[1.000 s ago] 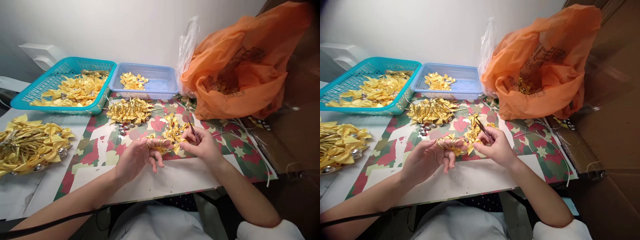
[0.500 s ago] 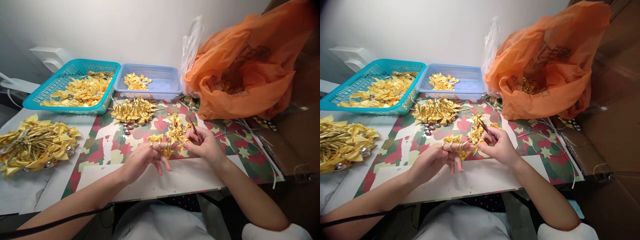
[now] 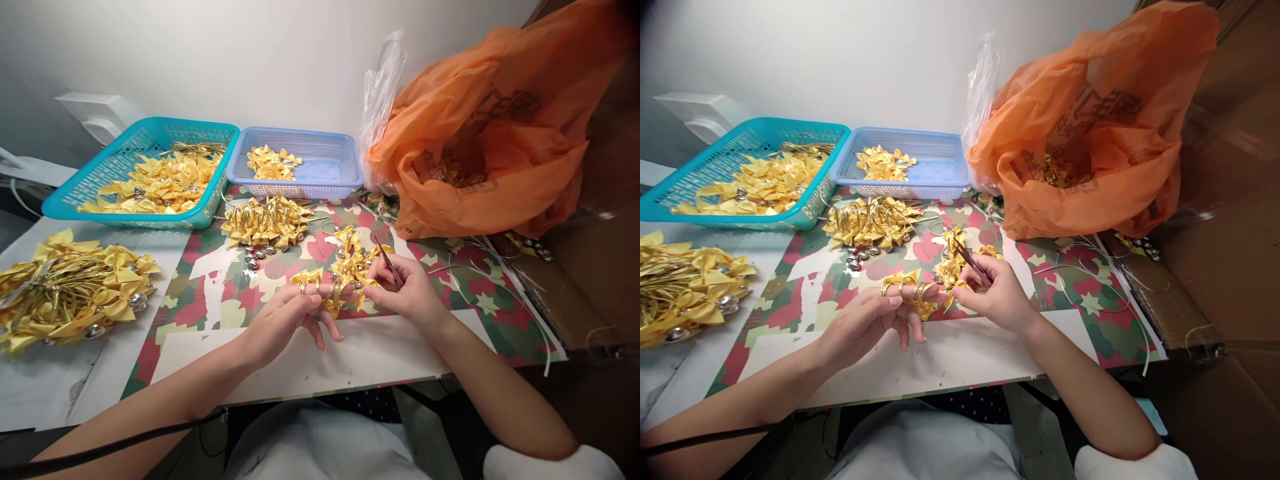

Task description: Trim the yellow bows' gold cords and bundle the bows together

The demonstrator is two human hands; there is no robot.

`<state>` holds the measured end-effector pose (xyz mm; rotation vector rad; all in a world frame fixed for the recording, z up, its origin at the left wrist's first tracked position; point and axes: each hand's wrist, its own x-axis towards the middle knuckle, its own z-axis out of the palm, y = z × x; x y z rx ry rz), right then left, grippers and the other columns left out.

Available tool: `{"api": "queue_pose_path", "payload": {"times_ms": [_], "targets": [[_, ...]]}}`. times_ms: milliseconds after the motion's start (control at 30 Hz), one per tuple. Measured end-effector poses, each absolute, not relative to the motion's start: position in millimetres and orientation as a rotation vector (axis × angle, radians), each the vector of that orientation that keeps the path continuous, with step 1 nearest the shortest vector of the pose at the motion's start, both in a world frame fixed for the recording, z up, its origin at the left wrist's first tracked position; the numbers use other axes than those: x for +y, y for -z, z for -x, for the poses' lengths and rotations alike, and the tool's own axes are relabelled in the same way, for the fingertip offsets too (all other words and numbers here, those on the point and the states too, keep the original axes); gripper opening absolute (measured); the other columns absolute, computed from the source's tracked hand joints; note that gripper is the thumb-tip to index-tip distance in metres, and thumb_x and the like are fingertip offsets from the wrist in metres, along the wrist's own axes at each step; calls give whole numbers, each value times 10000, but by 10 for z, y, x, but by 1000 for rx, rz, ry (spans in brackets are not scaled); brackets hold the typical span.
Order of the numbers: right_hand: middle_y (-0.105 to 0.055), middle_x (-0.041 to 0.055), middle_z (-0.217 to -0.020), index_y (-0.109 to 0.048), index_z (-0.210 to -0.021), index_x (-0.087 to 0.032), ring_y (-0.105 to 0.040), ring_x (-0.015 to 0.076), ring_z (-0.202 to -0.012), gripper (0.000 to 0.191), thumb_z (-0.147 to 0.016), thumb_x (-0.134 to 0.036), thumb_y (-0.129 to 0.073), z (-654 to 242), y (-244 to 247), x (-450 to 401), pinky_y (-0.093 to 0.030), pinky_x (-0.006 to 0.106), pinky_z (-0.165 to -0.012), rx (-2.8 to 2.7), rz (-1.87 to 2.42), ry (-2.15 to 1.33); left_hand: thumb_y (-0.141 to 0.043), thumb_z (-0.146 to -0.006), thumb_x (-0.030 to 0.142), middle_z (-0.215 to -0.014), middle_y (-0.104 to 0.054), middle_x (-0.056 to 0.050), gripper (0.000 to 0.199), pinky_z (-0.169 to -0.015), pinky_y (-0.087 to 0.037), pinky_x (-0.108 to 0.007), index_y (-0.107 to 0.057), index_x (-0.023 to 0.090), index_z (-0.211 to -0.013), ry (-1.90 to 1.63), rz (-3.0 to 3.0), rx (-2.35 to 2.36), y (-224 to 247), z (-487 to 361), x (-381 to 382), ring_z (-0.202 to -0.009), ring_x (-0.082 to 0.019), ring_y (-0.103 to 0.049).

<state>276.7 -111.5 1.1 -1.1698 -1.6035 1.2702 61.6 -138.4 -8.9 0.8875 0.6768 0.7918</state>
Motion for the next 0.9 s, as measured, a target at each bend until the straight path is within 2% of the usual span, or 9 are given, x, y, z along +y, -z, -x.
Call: {"api": "queue_pose_path", "payload": {"times_ms": [267, 367, 533, 767, 900], "targets": [[-330, -86, -555, -322, -588, -218, -268, 61, -511, 336, -676, -182, -644, -2755, -25, -1113, -235, 235, -481, -1629, 1153, -1255, -584, -855, 282, -1111, -736, -174, 269, -490, -545, -235, -770, 131, -976, -780, -943, 712, 79, -623, -1401, -642, -172, -697], [-335, -84, -557, -291, -592, -220, -268, 61, -513, 362, -675, -184, -641, -2752, -31, -1115, -238, 237, -488, -1638, 1148, -1251, -583, -867, 325, -1010, -753, -176, 280, -491, -536, -244, -760, 109, -887, -774, -962, 725, 82, -628, -1405, -638, -183, -692], [-321, -82, -554, -285, -601, -222, -260, 67, -520, 367, -677, -192, -643, -2749, -34, -1111, -229, 240, -492, -1658, 1153, -1246, -615, -839, 341, -848, -746, -146, 278, -477, -522, -254, -755, 102, -852, -780, -961, 758, 75, -642, -1406, -616, -191, -677], [-336, -76, -553, -266, -594, -221, -271, 71, -525, 396, -673, -197, -654, -2738, -35, -1111, -228, 238, -493, -1657, 1159, -1252, -639, -863, 365, -967, -756, -149, 292, -490, -526, -239, -772, 136, -985, -773, -1003, 764, 74, -638, -1414, -632, -167, -672], [-338, -76, -555, -270, -596, -223, -280, 73, -524, 396, -678, -201, -657, -2732, -28, -1120, -240, 240, -496, -1650, 1152, -1259, -728, -818, 356, -851, -761, -88, 247, -482, -514, -192, -774, 162, -964, -788, -1003, 791, 88, -637, -1404, -555, -108, -633]]}}
